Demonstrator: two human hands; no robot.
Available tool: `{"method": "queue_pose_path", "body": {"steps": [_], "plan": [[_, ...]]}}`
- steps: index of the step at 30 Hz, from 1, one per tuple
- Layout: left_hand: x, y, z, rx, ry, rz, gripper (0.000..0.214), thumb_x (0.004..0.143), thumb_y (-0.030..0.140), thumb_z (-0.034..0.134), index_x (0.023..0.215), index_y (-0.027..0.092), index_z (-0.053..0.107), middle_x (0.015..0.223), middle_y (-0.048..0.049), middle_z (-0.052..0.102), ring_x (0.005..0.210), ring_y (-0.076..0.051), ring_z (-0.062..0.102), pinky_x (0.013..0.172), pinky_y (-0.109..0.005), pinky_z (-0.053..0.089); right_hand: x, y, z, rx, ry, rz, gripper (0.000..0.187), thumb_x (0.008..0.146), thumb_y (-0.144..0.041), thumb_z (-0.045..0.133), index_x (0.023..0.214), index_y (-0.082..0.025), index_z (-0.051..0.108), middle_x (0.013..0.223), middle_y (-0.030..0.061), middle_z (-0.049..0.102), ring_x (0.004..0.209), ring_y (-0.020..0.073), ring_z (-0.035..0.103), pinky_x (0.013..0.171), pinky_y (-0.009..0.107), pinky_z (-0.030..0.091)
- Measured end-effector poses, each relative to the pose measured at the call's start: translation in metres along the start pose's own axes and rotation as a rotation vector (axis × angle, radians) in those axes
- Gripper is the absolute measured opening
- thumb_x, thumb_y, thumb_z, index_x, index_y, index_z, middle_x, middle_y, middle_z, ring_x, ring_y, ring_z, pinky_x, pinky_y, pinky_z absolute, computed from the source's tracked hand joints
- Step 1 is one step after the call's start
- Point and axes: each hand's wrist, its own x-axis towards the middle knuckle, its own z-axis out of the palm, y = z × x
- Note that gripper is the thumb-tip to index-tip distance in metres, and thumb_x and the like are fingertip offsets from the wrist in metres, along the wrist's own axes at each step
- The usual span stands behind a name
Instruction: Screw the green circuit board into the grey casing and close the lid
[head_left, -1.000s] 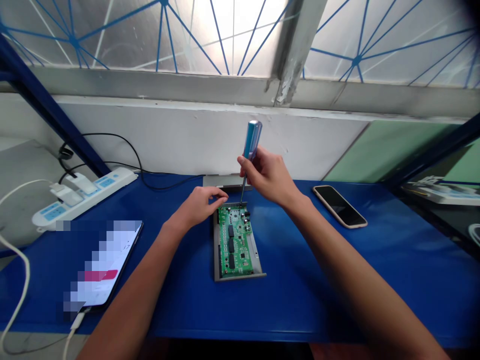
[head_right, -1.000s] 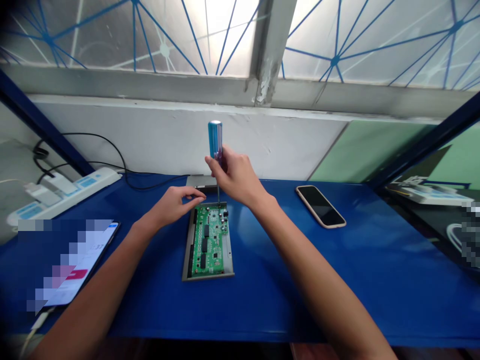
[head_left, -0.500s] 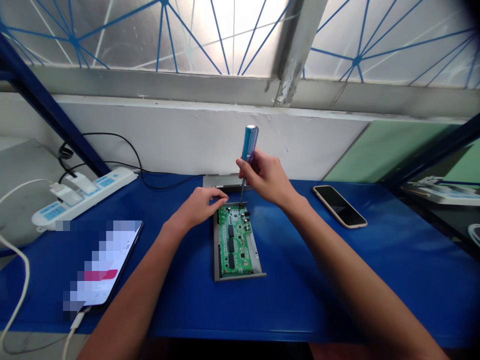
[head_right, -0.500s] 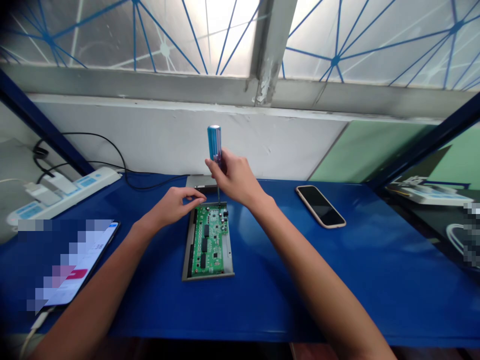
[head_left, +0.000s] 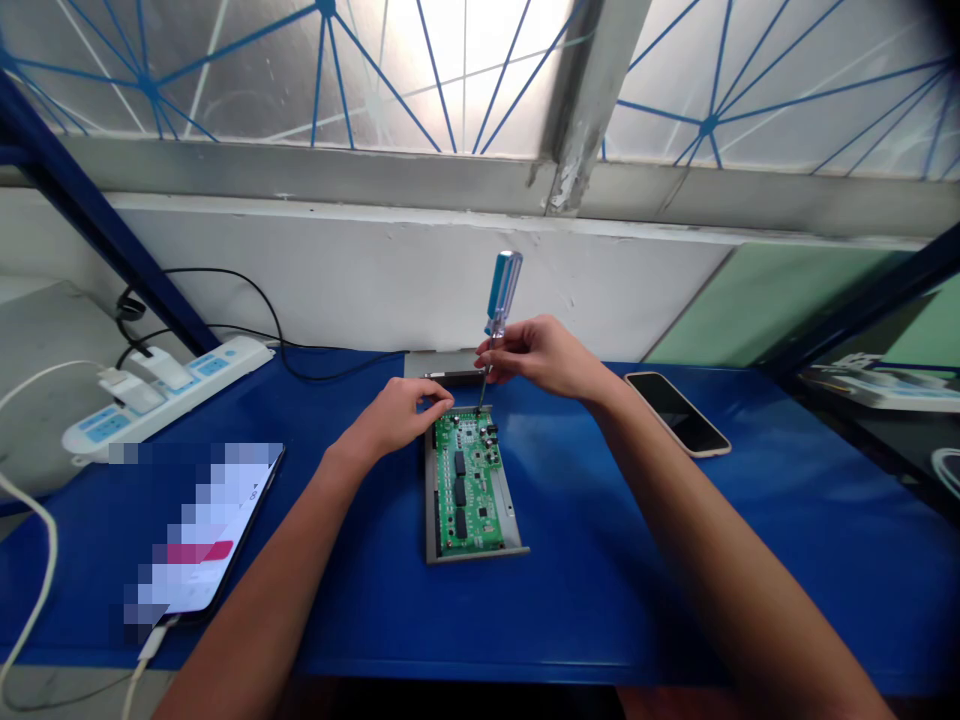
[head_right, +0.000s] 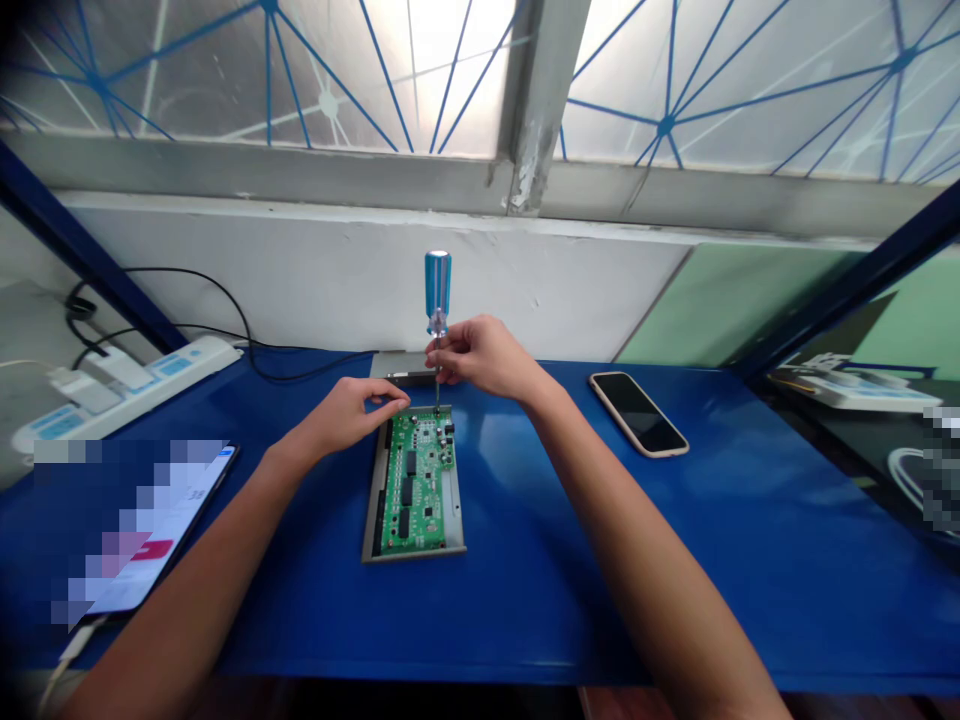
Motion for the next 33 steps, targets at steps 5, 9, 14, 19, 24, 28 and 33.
{"method": "queue_pose_path", "body": {"steps": [5,9,14,19,24,28,33], "plan": [[0.0,0.002,0.0,-0.007,0.003,-0.011,0.02,0.094,0.032,0.061,0.097,0.022,0.078,0.099,-0.0059,0.08,0.091,-0.022,0.072,0.08,-0.035,0.055,0.002,0.005,0.004,-0.067,0.077,-0.034,0.03,0.076,-0.042,0.083,0.071,-0.016,0.069,0.062,0.0033,0.07,0.058,0.016,0.067,0.055,0.031,0.055],[-0.001,0.002,0.001,-0.028,0.004,-0.008,0.019,0.093,0.031,0.062,0.097,0.021,0.077,0.1,-0.0061,0.08,0.09,-0.022,0.072,0.079,-0.034,0.056,0.003,0.008,0.011,-0.175,0.168,-0.098,0.043,0.077,-0.046,0.083,0.058,-0.019,0.054,0.052,-0.0018,0.06,0.051,0.0124,0.06,0.052,0.028,0.047],[0.0,0.0,0.002,-0.048,-0.005,-0.026,0.019,0.092,0.03,0.062,0.098,0.021,0.077,0.099,-0.0063,0.08,0.089,-0.021,0.073,0.079,-0.033,0.056,0.004,0.008,0.017,-0.179,0.158,-0.072,0.03,0.084,-0.043,0.078,0.075,-0.018,0.063,0.066,0.0001,0.066,0.051,0.0128,0.063,0.048,0.028,0.049],[-0.001,0.001,0.002,-0.046,-0.004,-0.012,0.02,0.092,0.031,0.062,0.098,0.021,0.078,0.099,-0.0061,0.08,0.089,-0.021,0.073,0.079,-0.033,0.056,0.002,0.007,0.003,0.088,-0.116,0.048,0.029,0.085,-0.039,0.077,0.101,-0.015,0.071,0.102,0.0102,0.076,0.063,0.0151,0.073,0.053,0.028,0.061],[-0.001,0.001,0.003,-0.048,-0.005,-0.019,0.02,0.091,0.032,0.063,0.098,0.021,0.078,0.1,-0.007,0.08,0.089,-0.022,0.073,0.079,-0.034,0.057,0.002,0.009,-0.003,0.125,-0.127,0.079,0.027,0.08,-0.038,0.082,0.091,-0.014,0.075,0.091,0.0086,0.079,0.07,0.0173,0.076,0.063,0.029,0.066],[-0.001,0.001,0.002,-0.05,-0.008,-0.029,0.019,0.091,0.032,0.064,0.098,0.021,0.078,0.101,-0.0068,0.08,0.09,-0.022,0.073,0.079,-0.034,0.057,0.005,0.015,0.008,0.049,-0.004,0.048,0.03,0.075,-0.042,0.086,0.073,-0.014,0.076,0.075,0.0068,0.077,0.061,0.0153,0.073,0.057,0.026,0.063],[-0.001,0.003,0.001,-0.062,-0.012,-0.044,0.02,0.091,0.032,0.064,0.099,0.02,0.078,0.1,-0.007,0.08,0.089,-0.022,0.073,0.08,-0.034,0.057,0.005,0.014,0.01,-0.003,-0.004,0.03,0.028,0.077,-0.041,0.084,0.079,-0.013,0.076,0.065,0.0044,0.073,0.057,0.0147,0.071,0.055,0.026,0.061]]}}
